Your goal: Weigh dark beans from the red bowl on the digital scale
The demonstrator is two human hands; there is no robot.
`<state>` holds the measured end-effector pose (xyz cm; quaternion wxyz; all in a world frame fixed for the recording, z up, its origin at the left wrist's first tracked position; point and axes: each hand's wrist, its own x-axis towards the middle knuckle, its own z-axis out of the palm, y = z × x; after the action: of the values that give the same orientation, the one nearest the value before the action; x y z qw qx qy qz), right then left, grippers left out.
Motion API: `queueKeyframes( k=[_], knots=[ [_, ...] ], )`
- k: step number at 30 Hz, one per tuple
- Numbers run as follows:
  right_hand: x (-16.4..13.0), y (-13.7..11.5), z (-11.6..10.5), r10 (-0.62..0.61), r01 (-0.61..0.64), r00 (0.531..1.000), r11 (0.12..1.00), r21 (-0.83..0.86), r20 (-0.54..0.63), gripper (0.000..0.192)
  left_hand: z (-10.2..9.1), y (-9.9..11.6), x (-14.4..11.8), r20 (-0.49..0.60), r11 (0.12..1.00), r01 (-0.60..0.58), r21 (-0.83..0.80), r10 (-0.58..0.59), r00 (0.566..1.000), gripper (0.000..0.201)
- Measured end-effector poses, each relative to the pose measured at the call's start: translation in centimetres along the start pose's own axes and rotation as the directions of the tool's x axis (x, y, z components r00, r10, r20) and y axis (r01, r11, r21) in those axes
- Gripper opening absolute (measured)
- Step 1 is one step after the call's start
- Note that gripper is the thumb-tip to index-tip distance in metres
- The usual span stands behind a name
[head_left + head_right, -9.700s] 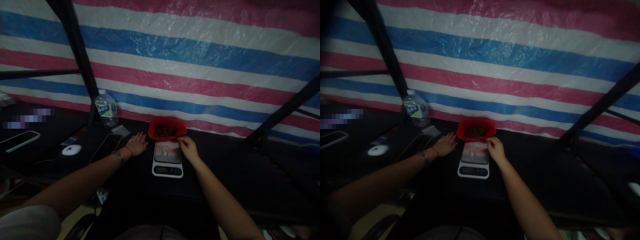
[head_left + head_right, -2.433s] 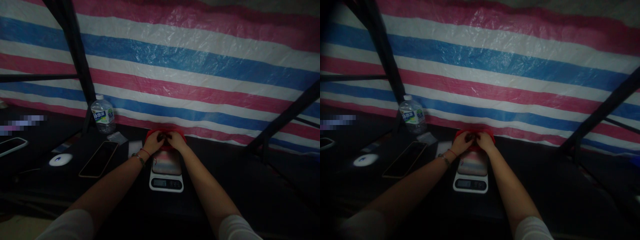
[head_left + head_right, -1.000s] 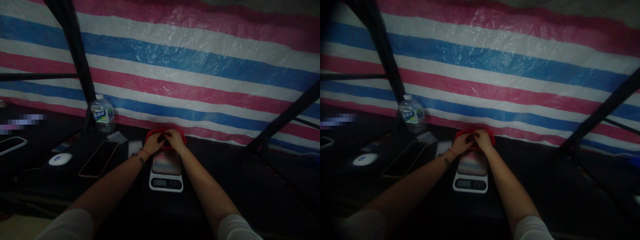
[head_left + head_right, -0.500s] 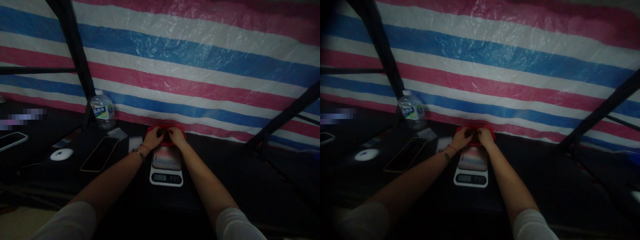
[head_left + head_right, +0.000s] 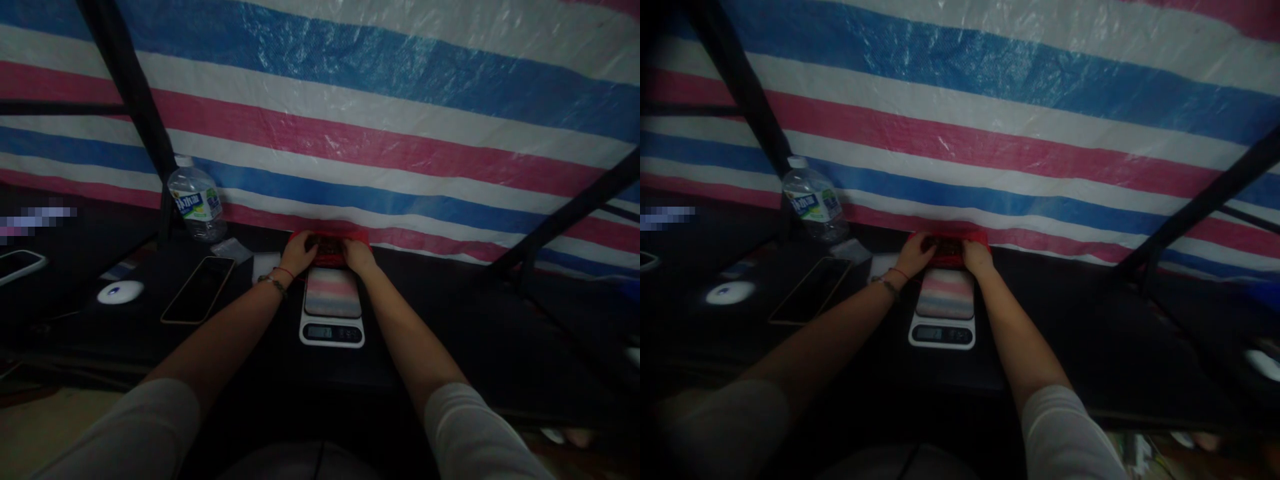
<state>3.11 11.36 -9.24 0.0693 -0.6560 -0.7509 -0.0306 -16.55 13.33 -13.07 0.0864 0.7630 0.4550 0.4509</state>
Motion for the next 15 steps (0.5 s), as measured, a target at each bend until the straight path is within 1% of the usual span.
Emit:
queueKeyframes(
  k=[5, 8, 10, 12, 13, 15],
  knots=[
    [0.2, 0.7, 0.4, -0.032, 0.034, 0.998, 0.999, 0.033, -0.05, 0.036, 0.0, -0.2, 0.1, -0.013, 1.0, 0.019, -0.008, -0.02, 1.0, 0.032],
    [0.4, 0.7, 0.3, -0.057, 0.066, 0.995, 0.991, 0.117, -0.076, 0.033, -0.2, 0.2, 0.0, -0.018, 1.0, 0.026, -0.016, -0.026, 0.999, 0.035],
    [0.4, 0.7, 0.3, -0.059, 0.08, 0.991, 0.981, 0.176, -0.122, 0.032, -0.5, 0.8, -0.1, -0.005, 1.0, 0.011, -0.022, -0.011, 1.0, 0.039],
    [0.4, 0.5, 0.2, -0.056, 0.097, 0.982, 0.97, 0.224, -0.181, 0.031, -1.0, 1.7, -0.3, 0.044, 0.998, -0.036, -0.052, 0.038, 0.998, 0.042],
    [0.4, 0.5, 0.1, -0.055, 0.105, 0.977, 0.964, 0.244, -0.206, 0.031, -1.2, 2.2, -0.4, 0.09, 0.993, -0.074, -0.089, 0.082, 0.993, 0.042],
    [0.3, 0.3, -0.2, -0.053, 0.12, 0.969, 0.954, 0.276, -0.24, 0.031, -1.8, 3.4, -0.6, 0.204, 0.966, -0.152, -0.211, 0.195, 0.959, 0.043]
  ],
)
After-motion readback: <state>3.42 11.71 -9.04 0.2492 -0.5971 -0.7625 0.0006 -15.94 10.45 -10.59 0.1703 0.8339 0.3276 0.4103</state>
